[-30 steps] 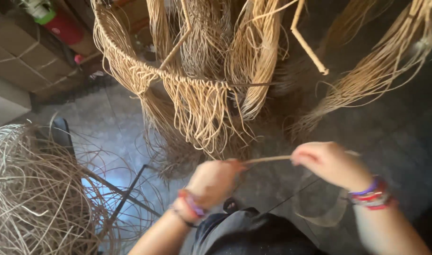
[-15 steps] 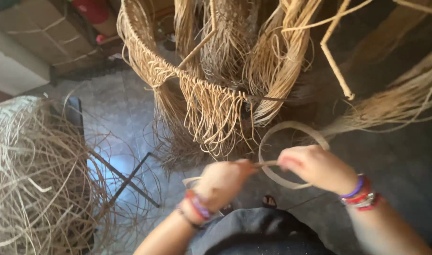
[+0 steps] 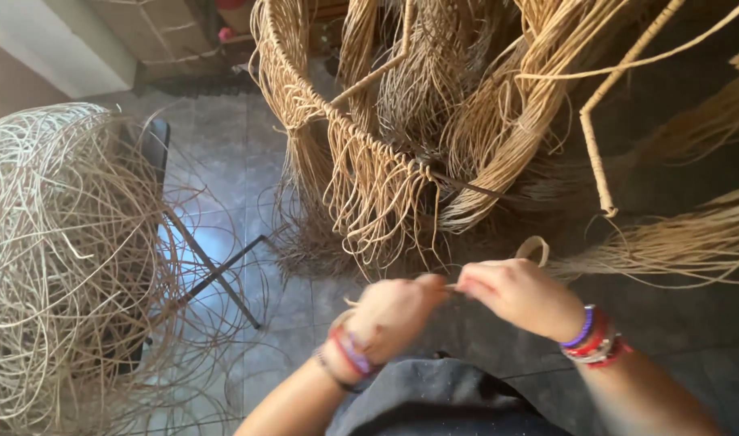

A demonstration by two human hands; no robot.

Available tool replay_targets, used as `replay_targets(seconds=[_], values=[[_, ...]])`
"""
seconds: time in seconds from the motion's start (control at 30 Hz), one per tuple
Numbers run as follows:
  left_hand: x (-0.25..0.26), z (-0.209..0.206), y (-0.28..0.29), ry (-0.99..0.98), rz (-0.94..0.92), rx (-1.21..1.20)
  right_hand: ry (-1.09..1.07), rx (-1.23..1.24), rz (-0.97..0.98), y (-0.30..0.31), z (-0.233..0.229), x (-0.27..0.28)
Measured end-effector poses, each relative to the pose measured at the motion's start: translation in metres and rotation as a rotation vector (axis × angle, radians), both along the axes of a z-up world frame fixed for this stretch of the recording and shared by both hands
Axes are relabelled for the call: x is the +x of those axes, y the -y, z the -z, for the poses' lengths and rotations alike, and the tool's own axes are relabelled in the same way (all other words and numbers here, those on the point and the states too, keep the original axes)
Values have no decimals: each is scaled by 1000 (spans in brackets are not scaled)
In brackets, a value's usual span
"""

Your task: Weaving and tying natural fiber strands onto a large circular frame

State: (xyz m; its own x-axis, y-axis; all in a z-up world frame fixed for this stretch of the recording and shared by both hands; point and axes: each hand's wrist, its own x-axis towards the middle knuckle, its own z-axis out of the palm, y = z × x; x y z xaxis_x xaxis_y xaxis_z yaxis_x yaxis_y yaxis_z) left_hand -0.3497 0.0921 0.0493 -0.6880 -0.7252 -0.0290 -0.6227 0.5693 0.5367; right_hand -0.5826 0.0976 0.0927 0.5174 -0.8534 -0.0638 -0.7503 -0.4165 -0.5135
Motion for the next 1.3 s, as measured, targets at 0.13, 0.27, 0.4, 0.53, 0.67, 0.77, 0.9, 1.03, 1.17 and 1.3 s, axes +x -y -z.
replay_targets(seconds=[0.13, 0.27, 0.4, 0.53, 0.67, 0.77, 0.9, 1.03, 1.17, 1.3], values=[[48, 17, 6, 257, -187, -53, -69, 99, 99, 5, -1, -26], [50, -36, 8, 57, -60, 87, -61, 14, 25, 8, 13, -16], [-11, -46, 4, -152, -62, 114, -87, 38, 6, 6, 16, 13], [-7, -23, 15, -23, -62, 115, -22, 4, 30, 10, 2, -9], [43, -23, 37, -83, -72, 87, -14, 129, 154, 14, 11, -58], [56, -26, 47, -1, -87, 171, -42, 160, 151, 8, 12, -64], [54, -39, 54, 62, -68, 164, -30, 153, 168, 5, 20, -64], [52, -34, 54, 15, 19, 121, -28, 35, 215, -1, 17, -57], [38, -31, 49, -190, 207, -13, 109, -365, 58, 2, -8, -47], [11, -57, 37, -373, 122, -109, 175, -584, 39, 5, -8, -41]])
